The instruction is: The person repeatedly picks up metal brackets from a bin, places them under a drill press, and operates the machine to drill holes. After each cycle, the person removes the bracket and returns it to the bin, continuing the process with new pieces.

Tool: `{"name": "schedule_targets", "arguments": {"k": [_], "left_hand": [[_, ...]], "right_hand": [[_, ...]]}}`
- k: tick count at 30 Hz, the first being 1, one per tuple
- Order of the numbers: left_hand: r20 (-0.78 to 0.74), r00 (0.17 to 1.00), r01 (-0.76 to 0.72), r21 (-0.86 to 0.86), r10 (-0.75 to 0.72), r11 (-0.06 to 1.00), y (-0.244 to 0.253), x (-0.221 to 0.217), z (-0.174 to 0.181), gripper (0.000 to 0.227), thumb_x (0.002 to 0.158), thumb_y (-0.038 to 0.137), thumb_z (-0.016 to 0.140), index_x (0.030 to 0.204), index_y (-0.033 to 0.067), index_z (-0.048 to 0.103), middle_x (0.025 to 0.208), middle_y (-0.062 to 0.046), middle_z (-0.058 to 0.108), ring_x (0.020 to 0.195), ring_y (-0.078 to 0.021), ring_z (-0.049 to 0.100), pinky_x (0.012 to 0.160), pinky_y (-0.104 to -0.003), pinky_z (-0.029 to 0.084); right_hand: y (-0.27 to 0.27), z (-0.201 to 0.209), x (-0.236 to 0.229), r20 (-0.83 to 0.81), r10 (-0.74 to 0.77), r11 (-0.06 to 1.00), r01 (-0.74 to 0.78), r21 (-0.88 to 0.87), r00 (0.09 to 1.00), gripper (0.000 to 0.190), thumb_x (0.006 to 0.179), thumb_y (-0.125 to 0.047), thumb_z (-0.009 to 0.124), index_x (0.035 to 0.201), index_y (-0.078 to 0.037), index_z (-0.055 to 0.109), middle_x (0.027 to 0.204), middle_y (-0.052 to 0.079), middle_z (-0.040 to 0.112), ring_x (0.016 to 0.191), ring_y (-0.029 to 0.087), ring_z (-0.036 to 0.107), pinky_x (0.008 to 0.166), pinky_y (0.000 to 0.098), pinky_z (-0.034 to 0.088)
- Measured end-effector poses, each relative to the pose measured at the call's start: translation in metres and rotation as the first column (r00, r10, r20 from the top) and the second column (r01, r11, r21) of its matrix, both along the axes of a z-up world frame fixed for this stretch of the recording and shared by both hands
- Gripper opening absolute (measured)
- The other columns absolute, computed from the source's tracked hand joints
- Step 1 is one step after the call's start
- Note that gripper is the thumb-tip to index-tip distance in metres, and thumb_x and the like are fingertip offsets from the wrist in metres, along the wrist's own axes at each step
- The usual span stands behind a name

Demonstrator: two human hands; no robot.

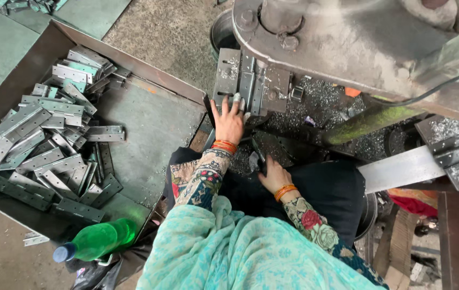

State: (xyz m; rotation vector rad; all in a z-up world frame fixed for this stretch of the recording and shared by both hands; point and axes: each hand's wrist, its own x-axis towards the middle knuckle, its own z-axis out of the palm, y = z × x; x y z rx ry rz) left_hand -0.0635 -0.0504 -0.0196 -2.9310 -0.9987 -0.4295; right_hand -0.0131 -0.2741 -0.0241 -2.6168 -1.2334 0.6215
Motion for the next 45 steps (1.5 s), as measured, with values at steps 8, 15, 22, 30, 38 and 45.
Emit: {"name": "schedule_targets", "arguments": {"k": [8,15,22,30,38,45], "left_hand": [[-0.052,0.998,-0.023,0.001,0.023,1.0,0.028,0.038,-0.001,0.033,0.103,0.028,0.05,0.124,0.016,0.073,0.145,-0.001,0.059,0.146,-0.0353,0.036,0.119,-0.074,0.009],[0.031,0.999,0.025,-0.004,-0.025,1.0,0.036,0.032,-0.013,0.035,0.096,0.024,0.05,0.121,0.0146,0.073,0.142,-0.002,0.06,0.141,-0.0367,0.038,0.117,-0.075,0.012],[0.108,0.994,0.032,-0.019,-0.03,0.999,0.041,0.062,-0.019,0.035,0.097,0.022,0.053,0.122,0.0134,0.075,0.139,0.0,0.062,0.145,-0.0333,0.037,0.119,-0.074,0.013],[0.136,0.99,0.042,-0.016,-0.039,0.999,0.052,0.073,-0.009,0.034,0.093,0.02,0.053,0.118,0.0142,0.076,0.138,-0.001,0.062,0.144,-0.034,0.036,0.116,-0.077,0.009],[0.096,0.995,0.033,-0.054,-0.028,0.998,0.042,0.059,-0.008,0.041,0.101,0.035,0.048,0.127,0.0133,0.07,0.141,0.001,0.059,0.147,-0.0349,0.029,0.116,-0.078,0.005],[-0.032,0.999,-0.008,-0.087,0.005,0.996,0.061,0.077,0.011,0.047,0.095,0.026,0.048,0.14,0.0163,0.062,0.146,0.001,0.054,0.15,-0.0357,0.023,0.114,-0.079,0.004]], "right_hand": [[0.027,0.033,0.017,0.036,0.103,0.985,-0.097,-0.146,0.994,0.067,0.092,-0.043,0.067,0.144,-0.008,0.046,0.115,0.024,0.071,0.1,0.043,0.072,0.085,0.0524,0.059],[0.0,-0.022,-0.011,-0.009,-0.026,0.998,0.026,0.053,1.0,0.08,0.083,-0.039,0.074,0.147,-0.007,0.04,0.121,0.025,0.066,0.099,0.047,0.068,0.084,0.0549,0.056],[0.024,0.027,0.028,0.003,0.091,0.992,-0.09,-0.09,0.996,0.068,0.088,-0.043,0.068,0.143,-0.008,0.049,0.114,0.025,0.07,0.102,0.044,0.07,0.087,0.0525,0.058],[-0.01,-0.036,-0.007,-0.019,-0.077,0.994,0.079,0.082,0.997,0.072,0.084,-0.044,0.072,0.142,-0.009,0.046,0.118,0.023,0.068,0.1,0.045,0.068,0.084,0.0553,0.056],[0.012,0.005,0.018,-0.01,0.061,0.998,-0.061,-0.012,0.998,0.066,0.082,-0.036,0.073,0.136,-0.005,0.051,0.111,0.025,0.071,0.102,0.043,0.07,0.087,0.0528,0.058],[0.022,0.026,0.013,0.004,0.027,0.997,-0.027,-0.066,1.0,0.07,0.084,-0.039,0.071,0.144,-0.01,0.048,0.113,0.025,0.07,0.098,0.045,0.07,0.083,0.0538,0.058]]}}
